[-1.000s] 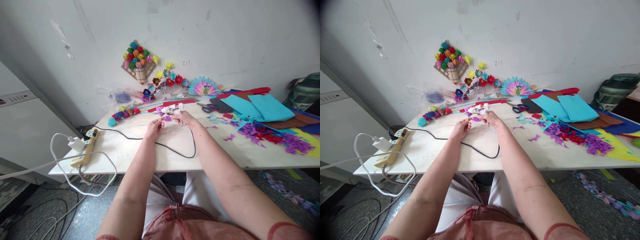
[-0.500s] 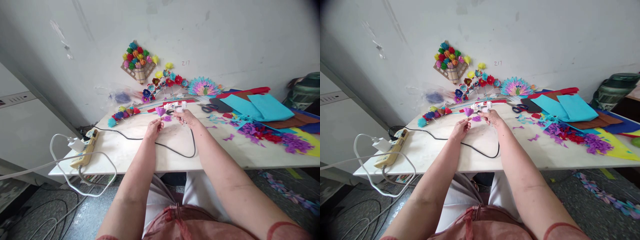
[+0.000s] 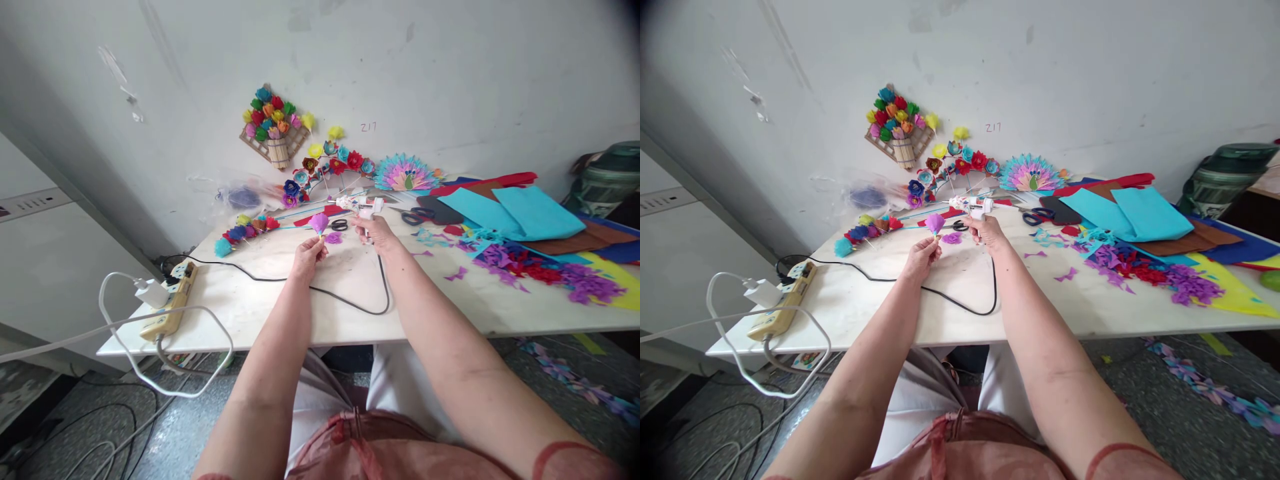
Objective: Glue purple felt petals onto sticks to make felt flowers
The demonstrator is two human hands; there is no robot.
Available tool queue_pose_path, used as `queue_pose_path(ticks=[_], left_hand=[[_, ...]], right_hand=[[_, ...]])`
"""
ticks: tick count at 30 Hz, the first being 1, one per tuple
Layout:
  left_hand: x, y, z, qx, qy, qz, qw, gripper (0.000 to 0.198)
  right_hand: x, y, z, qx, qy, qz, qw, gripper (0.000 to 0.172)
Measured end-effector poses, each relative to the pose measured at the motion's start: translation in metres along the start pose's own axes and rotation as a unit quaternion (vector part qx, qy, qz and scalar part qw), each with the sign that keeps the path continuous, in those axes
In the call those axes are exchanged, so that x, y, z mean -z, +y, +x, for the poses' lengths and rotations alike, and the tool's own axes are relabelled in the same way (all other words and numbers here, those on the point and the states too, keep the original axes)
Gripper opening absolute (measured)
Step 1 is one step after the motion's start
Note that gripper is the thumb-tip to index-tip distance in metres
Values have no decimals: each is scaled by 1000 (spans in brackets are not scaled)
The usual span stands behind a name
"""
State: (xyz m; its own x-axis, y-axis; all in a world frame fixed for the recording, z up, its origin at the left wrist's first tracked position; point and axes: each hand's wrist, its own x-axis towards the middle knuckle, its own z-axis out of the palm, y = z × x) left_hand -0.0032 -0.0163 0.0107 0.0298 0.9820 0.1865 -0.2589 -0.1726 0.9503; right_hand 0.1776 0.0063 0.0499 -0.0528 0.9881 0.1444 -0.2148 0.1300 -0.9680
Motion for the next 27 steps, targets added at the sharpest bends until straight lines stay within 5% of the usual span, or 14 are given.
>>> queue_pose_path(ticks=[20,27], left_hand=[[2,-5,3,-4,61,31,998,41],[4,-4,2,-4,72,36,997,39]], right_hand=[[15,2,15,39,240,130,961,21],[8,5,10,41,165,71,983,25]])
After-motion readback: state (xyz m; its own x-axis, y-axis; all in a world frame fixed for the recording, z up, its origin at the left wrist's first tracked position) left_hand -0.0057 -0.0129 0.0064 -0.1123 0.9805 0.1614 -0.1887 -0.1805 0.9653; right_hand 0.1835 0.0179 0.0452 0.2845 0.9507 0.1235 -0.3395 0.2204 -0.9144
